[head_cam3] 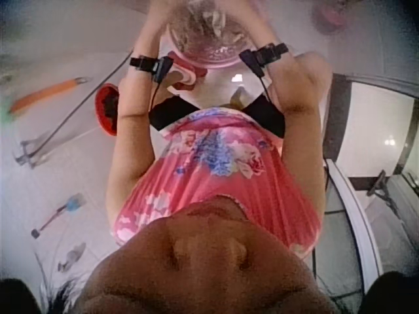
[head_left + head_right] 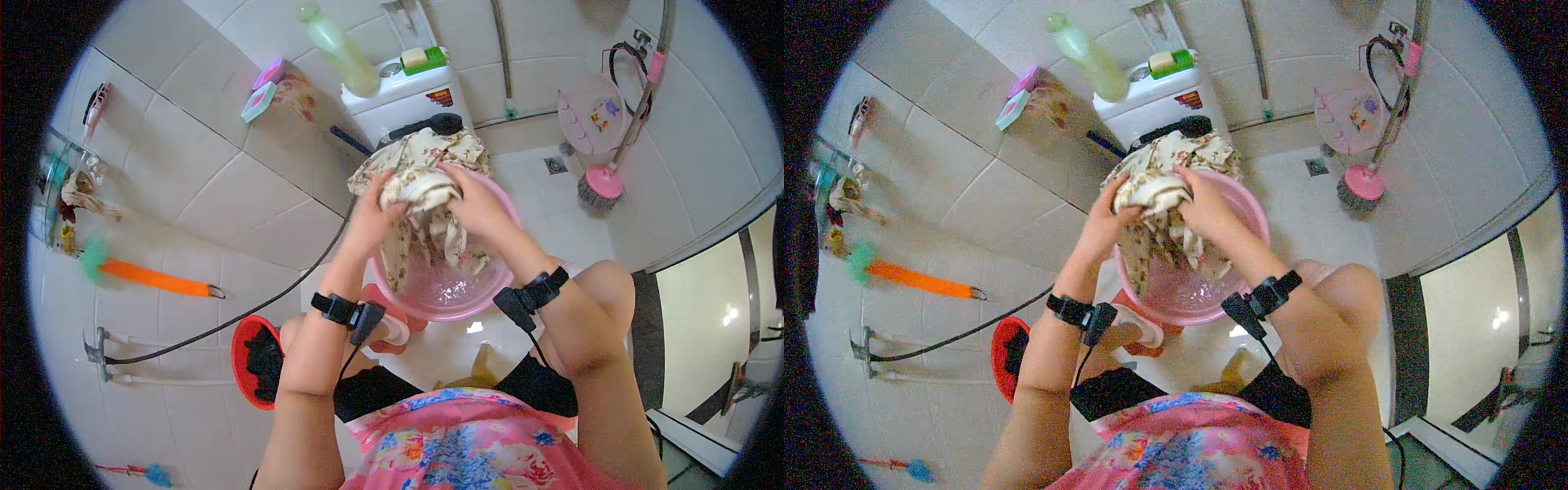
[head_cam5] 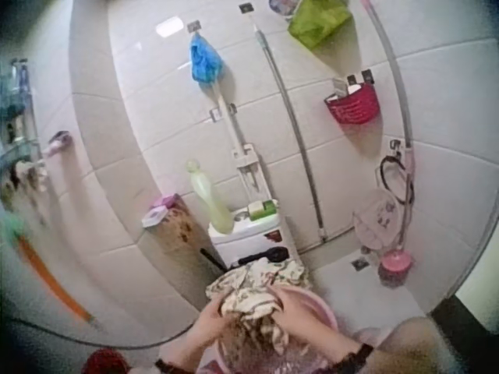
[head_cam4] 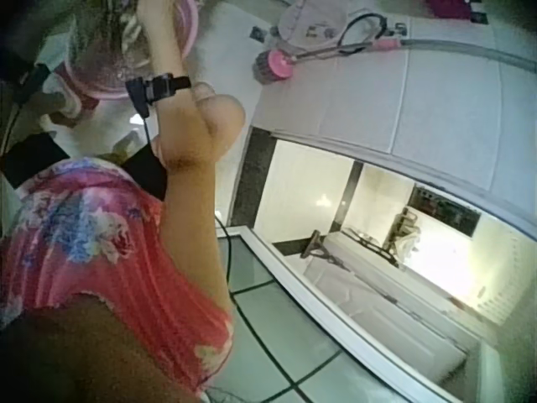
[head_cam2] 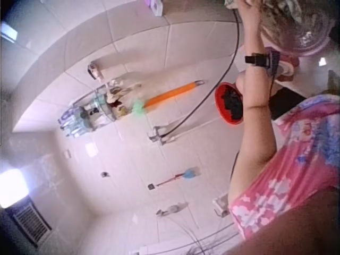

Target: Washing and rinsing clothes by hand in a pink basin using a handheld shower head.

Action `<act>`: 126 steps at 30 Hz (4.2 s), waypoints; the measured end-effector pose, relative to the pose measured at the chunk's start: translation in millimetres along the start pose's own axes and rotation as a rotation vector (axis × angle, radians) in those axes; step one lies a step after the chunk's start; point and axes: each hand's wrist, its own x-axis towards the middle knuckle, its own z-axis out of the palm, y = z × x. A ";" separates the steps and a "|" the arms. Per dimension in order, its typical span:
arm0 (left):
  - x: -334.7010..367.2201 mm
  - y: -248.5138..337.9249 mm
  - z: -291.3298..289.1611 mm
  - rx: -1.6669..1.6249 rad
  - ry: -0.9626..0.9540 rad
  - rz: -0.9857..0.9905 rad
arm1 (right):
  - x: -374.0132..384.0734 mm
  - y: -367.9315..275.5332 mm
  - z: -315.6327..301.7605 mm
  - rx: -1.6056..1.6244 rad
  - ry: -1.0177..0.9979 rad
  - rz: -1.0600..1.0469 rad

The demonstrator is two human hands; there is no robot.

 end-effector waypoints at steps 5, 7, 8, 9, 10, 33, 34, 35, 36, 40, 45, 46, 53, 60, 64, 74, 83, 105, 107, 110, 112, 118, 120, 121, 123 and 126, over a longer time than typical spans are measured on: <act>-20.9 -49.3 28.9 0.272 -0.119 0.010 | -31.0 16.0 15.0 -0.504 -0.006 -0.294; -32.4 -60.3 38.3 0.282 -0.145 -0.022 | -39.9 22.8 17.1 -0.757 -0.108 -0.275; -36.9 -67.1 40.4 0.279 -0.186 -0.023 | -37.5 23.2 18.4 -0.726 -0.152 -0.080; -41.9 -75.2 40.9 0.277 -0.226 -0.024 | -36.4 29.7 21.5 -0.728 -0.158 -0.081; -47.4 -99.5 30.2 0.407 -0.315 0.100 | -32.9 38.6 28.2 -0.864 -0.189 0.065; -56.5 -232.1 72.8 1.322 -0.301 -0.008 | -35.7 198.2 99.7 -1.310 -0.316 -0.079; -46.8 -219.0 82.6 1.308 -0.313 0.017 | -36.8 231.9 95.7 -1.265 -0.163 -0.094; -32.3 -192.1 90.0 1.308 -0.656 -0.110 | -39.6 252.1 88.8 -1.214 -0.013 -0.109; -22.5 -174.3 88.8 1.301 -0.987 -0.255 | -38.2 247.6 85.5 -1.214 -0.004 -0.103; -26.5 -193.3 43.3 0.994 -1.031 -0.438 | -9.6 157.9 91.8 -1.150 -0.301 0.058; -62.5 -192.4 14.1 0.375 -0.414 0.042 | 1.5 87.7 65.7 -0.852 -0.266 0.160; -63.4 -178.3 13.2 0.250 -0.423 -0.200 | 1.2 74.9 56.3 -0.737 -0.246 0.129; -49.9 -105.6 1.8 0.099 -0.227 0.019 | -1.2 -3.5 35.6 -0.168 -0.033 -0.074; -51.5 -74.6 4.5 -0.289 -0.168 -0.259 | 6.5 -32.8 11.0 0.194 0.022 -0.100; -49.1 -63.8 0.4 -0.745 -0.089 -0.269 | 2.6 -29.7 8.5 0.593 0.008 0.058; -58.1 -62.8 -7.7 -0.027 0.220 -0.346 | -32.0 50.0 12.0 -0.545 0.297 0.075; -73.9 -132.9 37.6 0.554 -0.328 -0.292 | -65.3 92.6 66.0 -1.303 -0.274 -0.008; -48.0 -187.8 10.8 -0.352 -0.037 -0.592 | 12.3 133.8 100.0 -0.470 -0.472 0.286; -42.2 -183.4 6.0 -1.007 0.018 -0.479 | -3.3 85.7 121.5 -0.283 -0.344 0.226; -31.7 -127.4 0.8 -1.026 0.076 -0.622 | -17.4 54.1 115.8 -0.555 -0.341 0.047; -32.8 -108.0 -5.2 -0.945 0.085 -0.596 | -14.3 59.8 113.6 -0.636 -0.346 0.119; -18.1 -119.9 -23.8 -0.812 0.158 -0.367 | -11.5 84.0 115.6 -1.031 -0.256 -0.158; -18.2 -112.3 -34.8 -0.809 0.198 -0.386 | -14.8 87.9 129.9 -1.093 -0.311 -0.390; -18.8 -112.2 -39.0 -0.792 0.235 -0.400 | -13.5 87.8 143.5 -1.104 -0.458 -0.376; -23.8 -112.1 -44.2 -0.842 0.267 -0.398 | -11.9 94.9 161.2 -1.111 -0.615 -0.360; -23.6 -108.1 -58.1 -0.878 0.309 -0.386 | -0.4 118.1 180.4 -1.255 -0.781 -0.319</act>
